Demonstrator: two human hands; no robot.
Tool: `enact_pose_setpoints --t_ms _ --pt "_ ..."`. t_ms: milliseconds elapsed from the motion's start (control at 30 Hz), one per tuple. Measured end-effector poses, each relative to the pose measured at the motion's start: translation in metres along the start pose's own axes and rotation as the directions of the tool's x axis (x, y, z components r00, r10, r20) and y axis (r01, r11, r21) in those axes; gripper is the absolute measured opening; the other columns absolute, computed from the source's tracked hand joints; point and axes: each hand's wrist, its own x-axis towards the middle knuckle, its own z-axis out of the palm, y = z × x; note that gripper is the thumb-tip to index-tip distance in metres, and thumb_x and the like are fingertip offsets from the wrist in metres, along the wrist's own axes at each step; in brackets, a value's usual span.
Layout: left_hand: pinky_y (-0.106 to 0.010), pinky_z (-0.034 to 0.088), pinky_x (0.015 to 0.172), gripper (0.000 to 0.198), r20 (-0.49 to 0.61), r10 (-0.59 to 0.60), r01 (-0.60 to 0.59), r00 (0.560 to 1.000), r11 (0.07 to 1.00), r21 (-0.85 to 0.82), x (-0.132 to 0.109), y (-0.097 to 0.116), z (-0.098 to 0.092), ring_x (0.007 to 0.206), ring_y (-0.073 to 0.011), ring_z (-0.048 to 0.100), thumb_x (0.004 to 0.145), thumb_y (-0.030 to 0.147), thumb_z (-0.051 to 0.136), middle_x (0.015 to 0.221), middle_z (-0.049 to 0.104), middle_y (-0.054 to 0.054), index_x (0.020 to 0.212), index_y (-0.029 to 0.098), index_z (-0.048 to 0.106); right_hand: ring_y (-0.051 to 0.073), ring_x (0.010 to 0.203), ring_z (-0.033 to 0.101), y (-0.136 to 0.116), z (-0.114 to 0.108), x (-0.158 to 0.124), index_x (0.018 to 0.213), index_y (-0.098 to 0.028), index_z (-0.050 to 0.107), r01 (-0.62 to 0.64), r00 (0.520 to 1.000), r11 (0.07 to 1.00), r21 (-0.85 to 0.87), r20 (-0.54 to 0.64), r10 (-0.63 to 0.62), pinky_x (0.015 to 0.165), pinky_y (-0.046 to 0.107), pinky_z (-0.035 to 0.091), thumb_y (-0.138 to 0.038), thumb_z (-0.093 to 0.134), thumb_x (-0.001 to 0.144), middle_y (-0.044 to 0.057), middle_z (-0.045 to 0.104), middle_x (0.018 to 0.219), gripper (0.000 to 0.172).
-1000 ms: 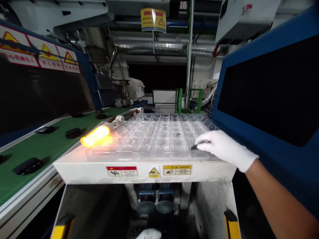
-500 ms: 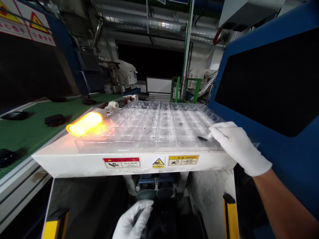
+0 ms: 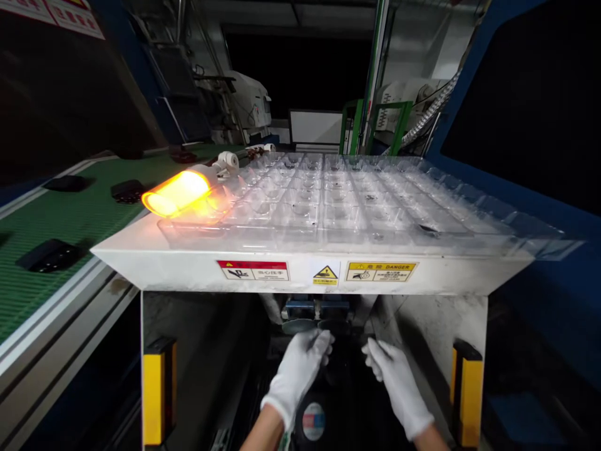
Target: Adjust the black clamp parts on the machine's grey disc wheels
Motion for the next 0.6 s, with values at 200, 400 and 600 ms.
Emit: enact_pose_setpoints --t_ms 200,400,600 --pt "-0.03 0.045 0.069 0.041 -0.037 -0.061 0.061 0.997 0.998 0.012 0.027 -0.001 0.038 0.076 -0.0203 0.059 0.09 0.05 0.055 0.083 0.068 -0.008 0.089 0.011 0.068 0.003 0.039 0.034 0.037 0.014 0.084 0.076 -0.01 0.066 -0.415 0.905 0.885 0.211 0.197 0.377 0.037 0.015 0.017 -0.066 0.056 0.087 -0.002 0.052 0.057 0.057" --pt "-0.036 0.047 0.092 0.047 -0.186 -0.097 0.109 0.978 0.992 0.056 0.006 0.004 0.048 0.101 -0.0283 0.063 0.092 0.056 0.051 0.098 0.073 -0.009 0.101 0.013 0.068 0.004 0.037 0.032 0.055 0.018 0.093 0.075 -0.011 0.064 -0.59 0.801 0.713 0.38 0.388 0.457 0.034 0.016 0.023 -0.063 0.057 0.089 -0.006 0.044 0.052 0.054" --pt "-0.041 0.043 0.102 0.051 -0.242 -0.138 0.166 0.96 0.981 0.098 0.015 -0.009 0.059 0.112 -0.0331 0.062 0.091 0.054 0.055 0.107 0.073 -0.014 0.111 0.009 0.067 0.003 0.038 0.034 0.059 0.006 0.088 0.081 -0.008 0.067 -0.616 0.783 0.656 0.436 0.424 0.455 0.034 0.014 0.023 -0.061 0.043 0.097 -0.004 0.047 0.053 0.06"
